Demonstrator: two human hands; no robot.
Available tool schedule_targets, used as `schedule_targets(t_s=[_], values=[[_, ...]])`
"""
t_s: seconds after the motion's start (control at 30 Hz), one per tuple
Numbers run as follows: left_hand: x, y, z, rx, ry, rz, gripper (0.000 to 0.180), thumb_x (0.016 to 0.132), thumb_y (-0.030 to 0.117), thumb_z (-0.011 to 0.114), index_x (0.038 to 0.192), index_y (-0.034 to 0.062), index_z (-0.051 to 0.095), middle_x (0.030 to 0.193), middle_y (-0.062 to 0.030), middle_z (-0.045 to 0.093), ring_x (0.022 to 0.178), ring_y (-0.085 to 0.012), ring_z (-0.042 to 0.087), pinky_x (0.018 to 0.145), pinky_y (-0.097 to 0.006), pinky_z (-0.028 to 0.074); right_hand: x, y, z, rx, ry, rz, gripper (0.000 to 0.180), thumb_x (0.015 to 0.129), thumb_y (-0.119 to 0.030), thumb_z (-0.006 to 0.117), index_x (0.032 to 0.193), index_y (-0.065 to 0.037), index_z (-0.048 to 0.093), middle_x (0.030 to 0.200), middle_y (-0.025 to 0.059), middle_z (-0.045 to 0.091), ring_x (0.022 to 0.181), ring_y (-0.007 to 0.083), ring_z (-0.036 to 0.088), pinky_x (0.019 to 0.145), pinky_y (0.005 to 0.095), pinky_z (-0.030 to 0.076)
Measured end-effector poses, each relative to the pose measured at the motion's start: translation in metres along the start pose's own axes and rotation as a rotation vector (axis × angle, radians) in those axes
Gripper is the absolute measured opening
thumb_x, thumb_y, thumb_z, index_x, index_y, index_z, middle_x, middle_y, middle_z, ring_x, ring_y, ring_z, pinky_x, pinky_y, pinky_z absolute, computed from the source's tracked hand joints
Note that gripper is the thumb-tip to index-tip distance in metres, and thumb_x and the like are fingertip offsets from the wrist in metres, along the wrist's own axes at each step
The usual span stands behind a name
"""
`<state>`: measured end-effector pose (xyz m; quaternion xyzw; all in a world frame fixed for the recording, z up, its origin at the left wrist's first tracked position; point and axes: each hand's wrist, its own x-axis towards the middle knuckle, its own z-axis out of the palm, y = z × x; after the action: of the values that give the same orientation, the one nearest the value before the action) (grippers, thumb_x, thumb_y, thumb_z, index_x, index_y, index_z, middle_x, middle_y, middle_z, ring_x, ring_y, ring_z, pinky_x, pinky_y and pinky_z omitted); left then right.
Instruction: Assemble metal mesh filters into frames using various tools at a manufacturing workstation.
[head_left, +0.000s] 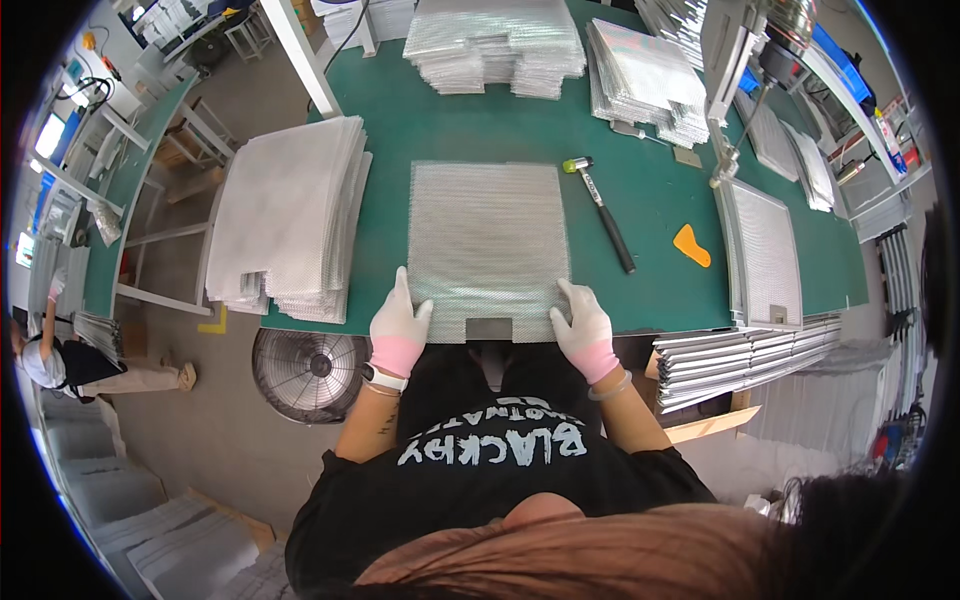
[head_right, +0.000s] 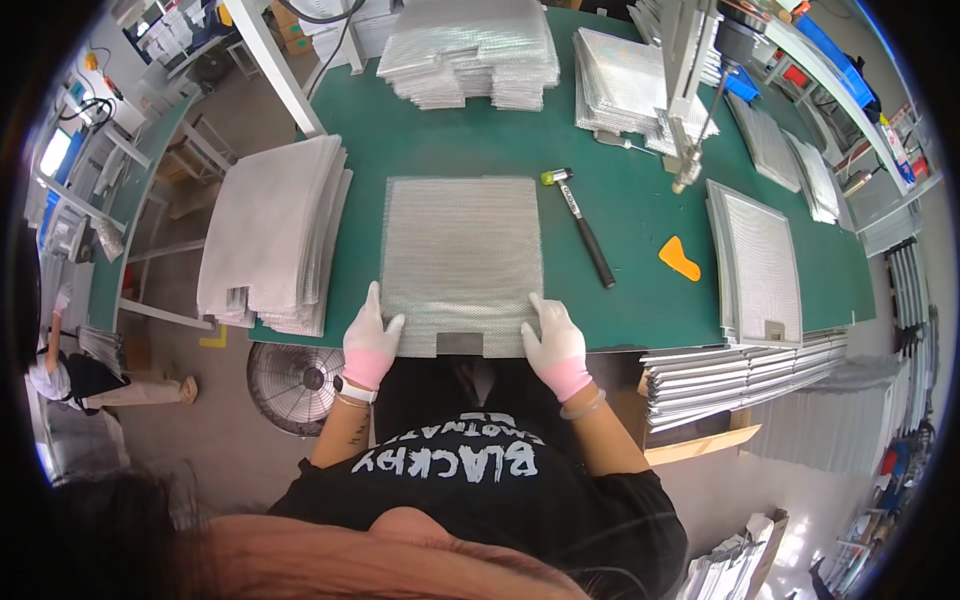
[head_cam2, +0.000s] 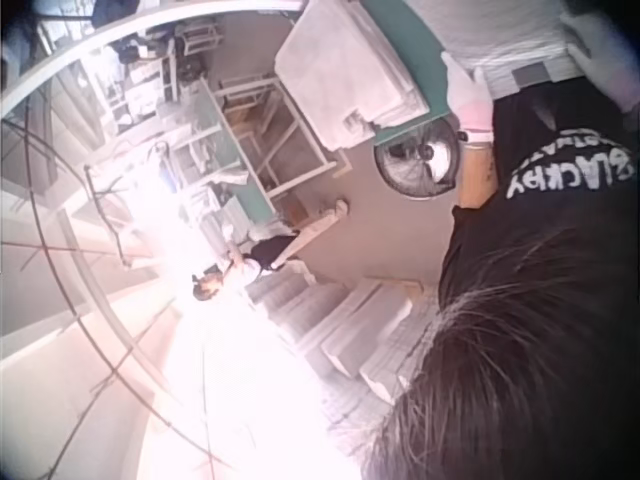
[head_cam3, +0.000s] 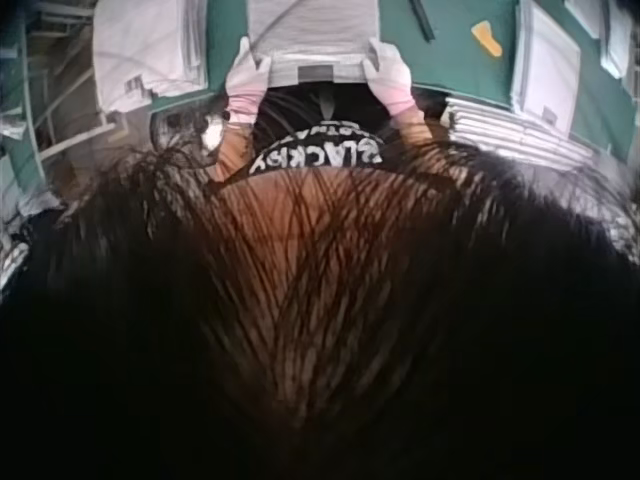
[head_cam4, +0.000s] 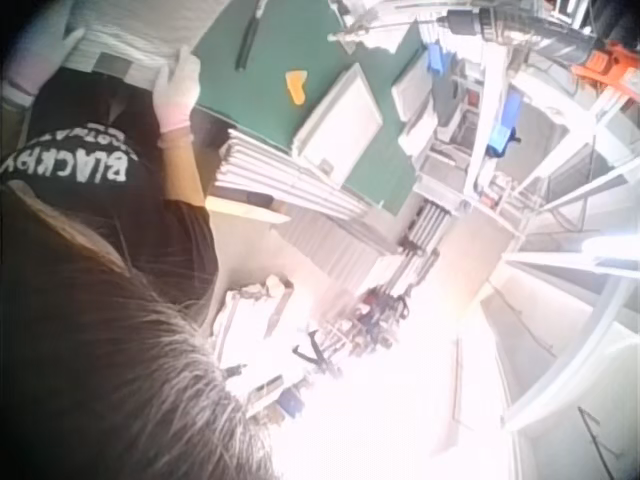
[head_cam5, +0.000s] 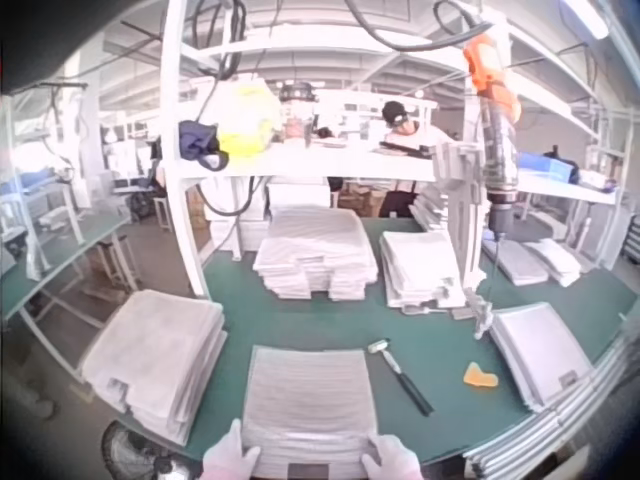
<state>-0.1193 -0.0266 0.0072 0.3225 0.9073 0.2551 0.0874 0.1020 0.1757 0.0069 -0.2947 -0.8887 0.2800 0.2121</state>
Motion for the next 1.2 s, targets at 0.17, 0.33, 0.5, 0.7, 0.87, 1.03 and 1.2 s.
schedule_targets(t_s=[0.17,0.33,0.5,0.7,0.87,1.03,1.2], values=[[0.002,-0.008,0.005,0.024,0.042,0.024,0.071,0.085,0.026,0.07,0.144,0.0006,0.039,0.093,-0.0139,0.064,0.085,-0.0311,0.064,0.076,-0.04,0.052,0.003,-0.002,-0.003,-0.037,-0.093,0.036,0.048,0.086,-0.017,0.064,0.131,-0.005,0.052,0.112,0.018,0.059,0.101,0.0357,0.06,0.085,0.0414,0.052],[0.005,-0.004,0.001,0.021,0.023,0.022,0.071,0.085,0.028,0.069,0.144,0.0001,0.04,0.093,-0.0131,0.064,0.085,-0.0305,0.064,0.076,-0.039,0.051,0.003,-0.002,-0.005,-0.063,-0.11,0.041,0.048,0.088,-0.02,0.063,0.132,-0.005,0.05,0.111,0.0185,0.058,0.1,0.036,0.06,0.084,0.0421,0.052],[0.009,-0.003,-0.002,0.069,-0.023,0.011,0.072,0.085,0.031,0.067,0.144,0.001,0.039,0.114,-0.0193,0.063,0.097,-0.0354,0.065,0.08,-0.041,0.053,0.008,-0.003,-0.012,-0.117,-0.192,0.081,0.048,0.089,-0.023,0.063,0.133,-0.007,0.051,0.11,0.0198,0.057,0.099,0.0362,0.061,0.083,0.0418,0.052],[0.029,0.004,-0.034,0.384,0.045,0.496,0.067,0.081,0.03,0.068,0.14,0.0074,0.047,0.142,-0.0211,0.046,0.128,-0.0438,0.044,0.109,-0.052,0.034,0.053,0.009,-0.056,-0.109,-0.299,-0.077,0.028,0.086,-0.026,0.065,0.11,-0.012,0.068,0.099,0.0169,0.06,0.09,0.0341,0.062,0.081,0.0414,0.052],[0.021,-0.006,-0.017,0.334,-0.091,0.457,0.055,0.087,0.029,0.055,0.137,0.0061,0.051,0.144,-0.0203,0.044,0.133,-0.0454,0.037,0.113,-0.058,0.023,0.221,0.096,-0.111,-0.217,0.342,-0.044,0.038,0.086,-0.027,0.066,0.106,0.004,0.068,0.112,0.0232,0.067,0.11,0.037,0.061,0.098,0.0415,0.047],[0.017,0.003,0.0,0.354,-0.069,0.411,0.056,0.087,0.03,0.053,0.138,0.0059,0.05,0.145,-0.0202,0.043,0.132,-0.0455,0.038,0.113,-0.058,0.023,0.377,0.196,-0.136,-0.285,0.305,0.277,0.093,0.074,-0.052,0.074,0.131,0.015,0.047,0.12,0.0271,0.063,0.112,0.0407,0.062,0.097,0.0395,0.049],[0.008,-0.009,-0.012,0.46,-0.069,0.249,0.057,0.088,0.03,0.053,0.14,0.0066,0.049,0.147,-0.0209,0.041,0.133,-0.0463,0.037,0.113,-0.059,0.022,0.428,0.138,-0.087,-0.193,-0.049,0.499,0.075,0.078,-0.048,0.07,0.124,0.009,0.057,0.113,0.0253,0.067,0.11,0.0351,0.064,0.094,0.0402,0.05]])
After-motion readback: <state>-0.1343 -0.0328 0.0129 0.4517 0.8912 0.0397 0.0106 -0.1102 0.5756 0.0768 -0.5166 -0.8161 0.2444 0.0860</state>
